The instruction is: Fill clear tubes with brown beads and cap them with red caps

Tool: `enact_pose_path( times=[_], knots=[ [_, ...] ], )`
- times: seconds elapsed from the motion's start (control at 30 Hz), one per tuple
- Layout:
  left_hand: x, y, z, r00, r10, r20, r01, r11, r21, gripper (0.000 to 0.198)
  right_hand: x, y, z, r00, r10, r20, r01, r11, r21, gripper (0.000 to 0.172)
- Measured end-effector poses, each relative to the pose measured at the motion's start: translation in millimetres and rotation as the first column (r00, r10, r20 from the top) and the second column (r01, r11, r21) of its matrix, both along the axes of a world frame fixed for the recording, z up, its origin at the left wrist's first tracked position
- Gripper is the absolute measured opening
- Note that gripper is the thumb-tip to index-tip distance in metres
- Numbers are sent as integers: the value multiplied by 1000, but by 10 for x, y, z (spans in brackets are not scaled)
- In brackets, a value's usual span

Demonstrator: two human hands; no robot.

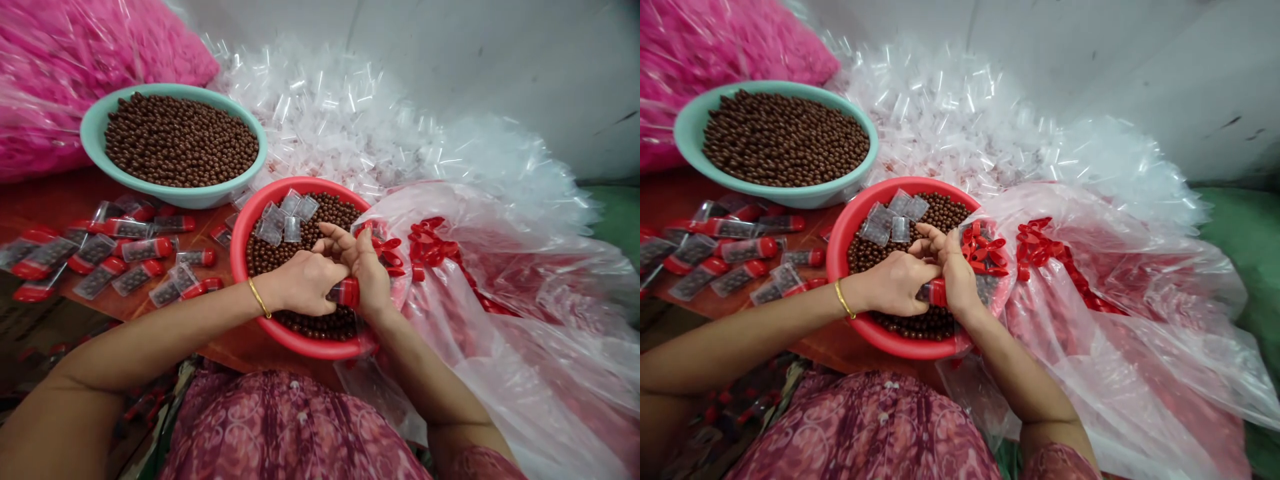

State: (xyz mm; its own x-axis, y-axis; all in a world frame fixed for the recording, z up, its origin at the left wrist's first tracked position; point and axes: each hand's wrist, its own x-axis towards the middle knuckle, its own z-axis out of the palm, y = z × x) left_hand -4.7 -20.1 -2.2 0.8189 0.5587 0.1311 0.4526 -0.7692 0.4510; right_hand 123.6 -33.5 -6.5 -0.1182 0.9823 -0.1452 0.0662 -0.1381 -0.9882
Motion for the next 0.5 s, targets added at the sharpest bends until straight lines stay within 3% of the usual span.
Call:
enact_pose_path(
  times=[0.17,0.23,0.33,0.43,0.5],
  knots=[
    [-23,-29,0,993,24,-117,-18,998,53,20,15,-13,-62,966,-58,251,-13,962,271,61],
    [-28,-13,-24,992,28,-124,-17,996,90,19,-12,-22,-80,957,-64,284,-30,948,316,60],
    [-24,-1,-18,996,13,-88,-1,991,136,16,-55,-30,-76,974,-48,223,-22,954,300,68],
    [-129,-83,94,999,50,0,-50,986,158,10,55,-31,17,979,-103,177,35,936,349,81],
    [-376,-213,176,987,149,61,-157,971,179,9,273,-40,114,941,-171,292,30,901,433,71]
  ],
)
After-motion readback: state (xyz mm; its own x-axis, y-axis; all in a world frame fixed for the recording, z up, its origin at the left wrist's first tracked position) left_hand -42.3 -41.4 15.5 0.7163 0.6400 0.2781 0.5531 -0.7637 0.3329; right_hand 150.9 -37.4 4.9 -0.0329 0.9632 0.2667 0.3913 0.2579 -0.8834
